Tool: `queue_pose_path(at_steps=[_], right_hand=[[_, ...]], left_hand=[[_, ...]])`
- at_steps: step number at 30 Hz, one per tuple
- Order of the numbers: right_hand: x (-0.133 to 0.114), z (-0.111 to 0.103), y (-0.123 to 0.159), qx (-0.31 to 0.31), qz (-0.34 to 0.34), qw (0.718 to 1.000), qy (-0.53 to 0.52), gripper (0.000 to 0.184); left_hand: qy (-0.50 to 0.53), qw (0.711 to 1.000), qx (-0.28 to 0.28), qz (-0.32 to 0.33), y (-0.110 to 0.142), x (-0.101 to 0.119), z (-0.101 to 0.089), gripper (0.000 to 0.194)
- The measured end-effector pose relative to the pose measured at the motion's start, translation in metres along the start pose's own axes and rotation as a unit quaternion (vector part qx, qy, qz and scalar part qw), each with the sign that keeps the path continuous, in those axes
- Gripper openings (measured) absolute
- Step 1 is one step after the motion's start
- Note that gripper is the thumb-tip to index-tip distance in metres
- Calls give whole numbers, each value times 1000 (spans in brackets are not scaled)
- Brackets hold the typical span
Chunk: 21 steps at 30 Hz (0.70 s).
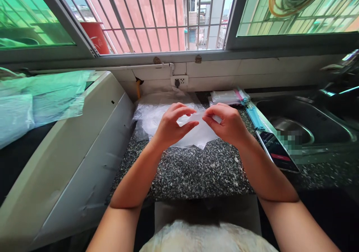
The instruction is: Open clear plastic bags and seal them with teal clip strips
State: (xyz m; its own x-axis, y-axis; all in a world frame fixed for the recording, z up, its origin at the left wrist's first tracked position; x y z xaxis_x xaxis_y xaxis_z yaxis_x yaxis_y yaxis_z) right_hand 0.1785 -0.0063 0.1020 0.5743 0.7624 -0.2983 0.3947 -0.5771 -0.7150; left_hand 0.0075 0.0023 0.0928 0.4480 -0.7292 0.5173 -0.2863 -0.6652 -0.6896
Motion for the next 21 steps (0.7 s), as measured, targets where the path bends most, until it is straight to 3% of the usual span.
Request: queue_pose_path(at_steps=[11, 21], right_hand=[[-1, 11, 1, -33, -18, 999, 4, 14], [0, 9, 1, -38, -33, 999, -1, 12]], left_hand=[[-9, 1000, 28, 2, 2, 5, -1, 1], [4, 999, 35, -17, 1, 2, -4, 8]])
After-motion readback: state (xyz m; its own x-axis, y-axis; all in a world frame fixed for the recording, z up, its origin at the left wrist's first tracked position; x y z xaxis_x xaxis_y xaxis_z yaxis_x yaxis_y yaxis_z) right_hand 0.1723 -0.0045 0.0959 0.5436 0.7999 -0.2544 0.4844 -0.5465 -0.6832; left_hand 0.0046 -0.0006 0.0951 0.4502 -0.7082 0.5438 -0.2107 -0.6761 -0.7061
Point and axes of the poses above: each hand's wrist, its own y-axis away from the middle knuckle, its own z-axis out of the palm, x = y × z, the point moved 3 cm from there along -y, towards the middle knuckle, and after that the axes turned 6 degrees about -z, right-handed, at the moved point
